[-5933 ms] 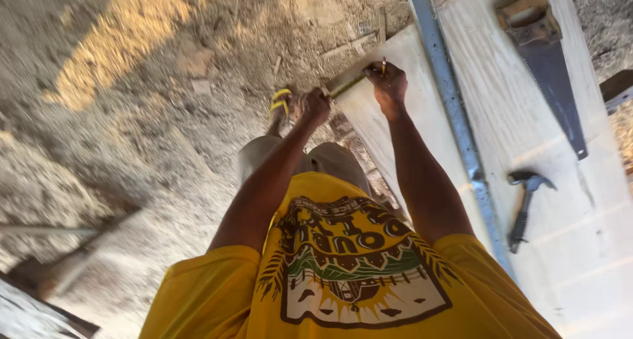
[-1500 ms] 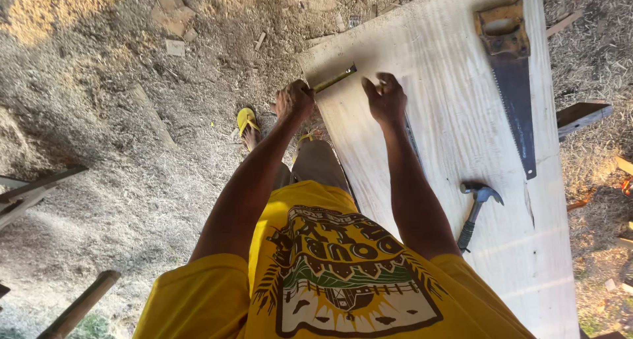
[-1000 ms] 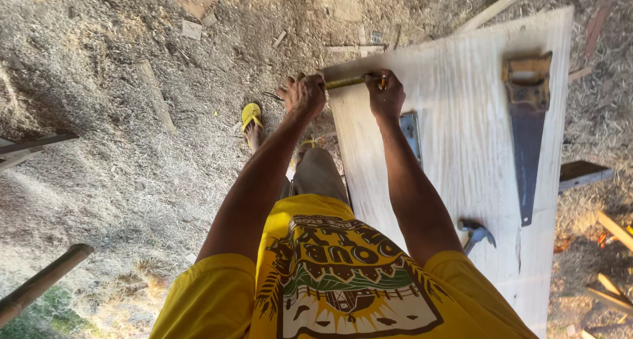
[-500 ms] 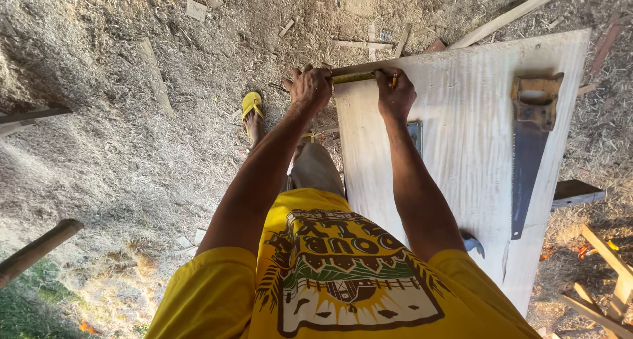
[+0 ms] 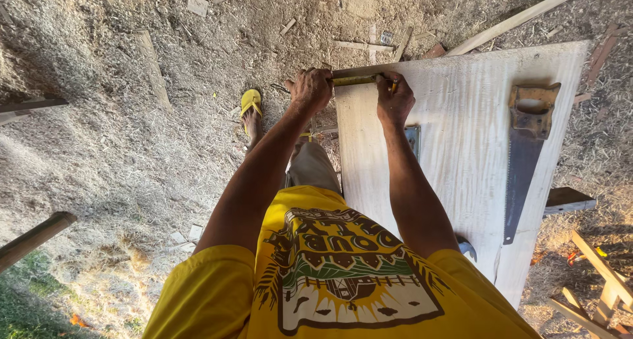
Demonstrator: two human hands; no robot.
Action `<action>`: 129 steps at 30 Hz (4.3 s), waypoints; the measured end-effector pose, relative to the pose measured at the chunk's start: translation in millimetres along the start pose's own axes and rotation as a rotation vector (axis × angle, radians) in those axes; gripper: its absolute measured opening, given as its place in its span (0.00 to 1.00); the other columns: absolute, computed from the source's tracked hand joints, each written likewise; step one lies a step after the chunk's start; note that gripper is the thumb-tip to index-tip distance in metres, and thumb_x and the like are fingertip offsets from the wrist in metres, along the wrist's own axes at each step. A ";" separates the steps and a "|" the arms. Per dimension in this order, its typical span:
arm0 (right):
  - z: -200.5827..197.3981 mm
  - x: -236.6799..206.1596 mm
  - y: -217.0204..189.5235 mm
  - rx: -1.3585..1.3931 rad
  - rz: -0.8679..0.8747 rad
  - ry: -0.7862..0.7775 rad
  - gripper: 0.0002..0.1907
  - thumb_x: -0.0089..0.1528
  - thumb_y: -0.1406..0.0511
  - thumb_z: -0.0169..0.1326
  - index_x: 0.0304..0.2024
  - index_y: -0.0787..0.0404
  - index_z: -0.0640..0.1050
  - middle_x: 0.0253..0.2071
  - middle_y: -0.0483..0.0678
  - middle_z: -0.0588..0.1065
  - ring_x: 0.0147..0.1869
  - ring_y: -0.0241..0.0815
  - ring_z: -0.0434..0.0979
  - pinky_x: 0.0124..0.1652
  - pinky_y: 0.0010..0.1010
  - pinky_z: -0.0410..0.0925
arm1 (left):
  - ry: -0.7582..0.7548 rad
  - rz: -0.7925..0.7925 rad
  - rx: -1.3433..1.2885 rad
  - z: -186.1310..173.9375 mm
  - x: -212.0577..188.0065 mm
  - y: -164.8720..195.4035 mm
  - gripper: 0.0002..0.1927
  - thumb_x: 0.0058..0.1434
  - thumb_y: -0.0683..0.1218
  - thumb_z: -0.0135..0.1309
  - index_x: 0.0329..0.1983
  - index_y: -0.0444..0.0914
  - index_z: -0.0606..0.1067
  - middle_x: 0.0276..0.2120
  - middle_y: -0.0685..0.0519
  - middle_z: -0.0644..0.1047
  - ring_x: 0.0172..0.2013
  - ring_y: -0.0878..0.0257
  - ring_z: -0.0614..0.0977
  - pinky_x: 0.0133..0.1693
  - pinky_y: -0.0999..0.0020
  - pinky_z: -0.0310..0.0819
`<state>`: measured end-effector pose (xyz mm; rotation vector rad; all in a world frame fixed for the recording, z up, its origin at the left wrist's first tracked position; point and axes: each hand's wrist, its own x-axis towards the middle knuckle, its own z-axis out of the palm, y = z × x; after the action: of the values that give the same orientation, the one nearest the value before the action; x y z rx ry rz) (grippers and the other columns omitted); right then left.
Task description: The person positions a metal angle bar on a plywood sheet and hammers nails along it, then uses a tape measure to take measurements and marks the plywood with a pencil. A hand saw rests on the work surface nearby.
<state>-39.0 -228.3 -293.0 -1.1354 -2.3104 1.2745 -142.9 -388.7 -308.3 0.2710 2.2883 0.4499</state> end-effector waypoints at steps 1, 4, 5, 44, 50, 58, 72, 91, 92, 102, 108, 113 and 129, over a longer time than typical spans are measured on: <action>0.0 0.3 -0.2 0.008 -0.005 0.000 0.09 0.61 0.61 0.65 0.41 0.58 0.84 0.35 0.46 0.84 0.39 0.38 0.84 0.42 0.31 0.74 | -0.007 -0.001 -0.003 -0.8 -0.3 0.3 0.11 0.68 0.54 0.49 0.47 0.53 0.81 0.48 0.56 0.78 0.55 0.56 0.73 0.60 0.30 0.52; 0.8 0.4 0.4 0.025 -0.015 -0.004 0.09 0.61 0.62 0.65 0.42 0.59 0.84 0.36 0.46 0.84 0.40 0.37 0.84 0.42 0.31 0.74 | -0.045 -0.010 0.005 -3.5 -1.6 -0.3 0.12 0.71 0.53 0.47 0.48 0.53 0.81 0.45 0.54 0.77 0.54 0.57 0.74 0.60 0.30 0.51; 1.1 0.4 0.8 0.025 -0.016 -0.005 0.09 0.61 0.62 0.65 0.42 0.59 0.84 0.36 0.46 0.84 0.39 0.37 0.84 0.42 0.31 0.74 | -0.034 0.011 0.009 -4.1 -2.1 -1.0 0.12 0.70 0.53 0.47 0.48 0.54 0.81 0.44 0.54 0.77 0.53 0.56 0.74 0.60 0.31 0.52; -0.1 -5.5 -0.5 -0.002 -0.107 -0.039 0.09 0.62 0.63 0.65 0.40 0.60 0.81 0.34 0.46 0.82 0.37 0.37 0.81 0.41 0.31 0.73 | -0.032 0.140 -0.009 -3.4 0.0 -9.5 0.10 0.68 0.52 0.53 0.46 0.50 0.82 0.46 0.55 0.78 0.49 0.57 0.79 0.55 0.39 0.63; -1.1 -7.9 1.4 0.015 -0.126 -0.092 0.09 0.61 0.64 0.65 0.39 0.62 0.80 0.32 0.46 0.81 0.35 0.37 0.78 0.39 0.31 0.72 | -0.073 0.132 0.015 -4.5 -3.0 -9.0 0.10 0.69 0.54 0.52 0.45 0.50 0.82 0.44 0.56 0.79 0.48 0.57 0.79 0.56 0.38 0.63; -1.0 -7.4 -2.8 -0.016 -0.148 -0.100 0.07 0.59 0.66 0.63 0.34 0.63 0.79 0.29 0.45 0.79 0.32 0.36 0.77 0.36 0.31 0.71 | -0.084 0.145 -0.017 -3.4 -6.0 -8.9 0.10 0.70 0.53 0.50 0.46 0.53 0.82 0.40 0.57 0.82 0.43 0.58 0.82 0.59 0.32 0.60; 0.7 -5.2 1.9 -0.043 -0.082 -0.121 0.09 0.57 0.65 0.64 0.32 0.63 0.78 0.26 0.45 0.77 0.29 0.36 0.75 0.34 0.31 0.69 | -0.092 0.152 -0.025 -10.5 -7.4 -8.7 0.10 0.69 0.52 0.51 0.45 0.50 0.82 0.46 0.55 0.81 0.50 0.55 0.81 0.62 0.24 0.53; -1.7 -4.9 -11.6 0.017 -0.100 -0.124 0.08 0.58 0.66 0.63 0.31 0.63 0.77 0.27 0.45 0.78 0.30 0.35 0.75 0.34 0.31 0.69 | -0.092 0.122 -0.043 -7.8 -0.2 -2.7 0.13 0.71 0.45 0.47 0.37 0.46 0.82 0.31 0.52 0.82 0.36 0.59 0.84 0.61 0.29 0.60; -1.7 -4.9 -11.0 0.010 -0.073 -0.127 0.09 0.57 0.66 0.63 0.31 0.63 0.77 0.26 0.45 0.77 0.29 0.35 0.74 0.34 0.31 0.69 | -0.092 0.116 -0.048 -7.4 -0.3 -2.5 0.12 0.71 0.46 0.47 0.38 0.47 0.82 0.31 0.52 0.82 0.36 0.59 0.84 0.61 0.30 0.60; 2.6 -5.4 2.3 -0.004 -0.055 -0.118 0.09 0.57 0.66 0.64 0.32 0.64 0.78 0.27 0.45 0.77 0.30 0.34 0.74 0.35 0.31 0.70 | -0.114 0.102 -0.012 -9.9 -2.0 -0.2 0.09 0.68 0.48 0.52 0.42 0.51 0.83 0.38 0.54 0.83 0.43 0.56 0.83 0.60 0.28 0.59; -2.5 -6.7 -1.4 0.197 0.030 -0.123 0.08 0.65 0.66 0.52 0.38 0.63 0.80 0.27 0.43 0.78 0.33 0.36 0.77 0.36 0.30 0.70 | -0.109 0.064 -0.011 -10.2 1.6 0.6 0.09 0.66 0.48 0.53 0.43 0.51 0.82 0.41 0.53 0.83 0.45 0.55 0.83 0.57 0.34 0.63; -9.3 -15.9 -5.4 0.264 -0.282 0.039 0.16 0.75 0.64 0.44 0.38 0.65 0.78 0.38 0.47 0.73 0.37 0.40 0.69 0.40 0.34 0.66 | -0.101 0.069 0.000 -9.8 2.9 2.4 0.08 0.65 0.48 0.53 0.43 0.49 0.82 0.42 0.51 0.82 0.46 0.55 0.82 0.56 0.37 0.64; -12.1 -45.3 -14.7 -0.102 -0.524 0.058 0.09 0.62 0.74 0.59 0.42 0.62 0.73 0.35 0.51 0.75 0.34 0.47 0.78 0.37 0.35 0.73 | -0.109 0.036 0.003 -9.9 2.4 4.6 0.09 0.64 0.48 0.53 0.44 0.49 0.82 0.42 0.50 0.82 0.46 0.52 0.83 0.57 0.40 0.64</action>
<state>-9.9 -259.2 -268.3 -0.5205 -2.4231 0.9209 -151.6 -386.0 -301.8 0.3309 2.1807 0.4389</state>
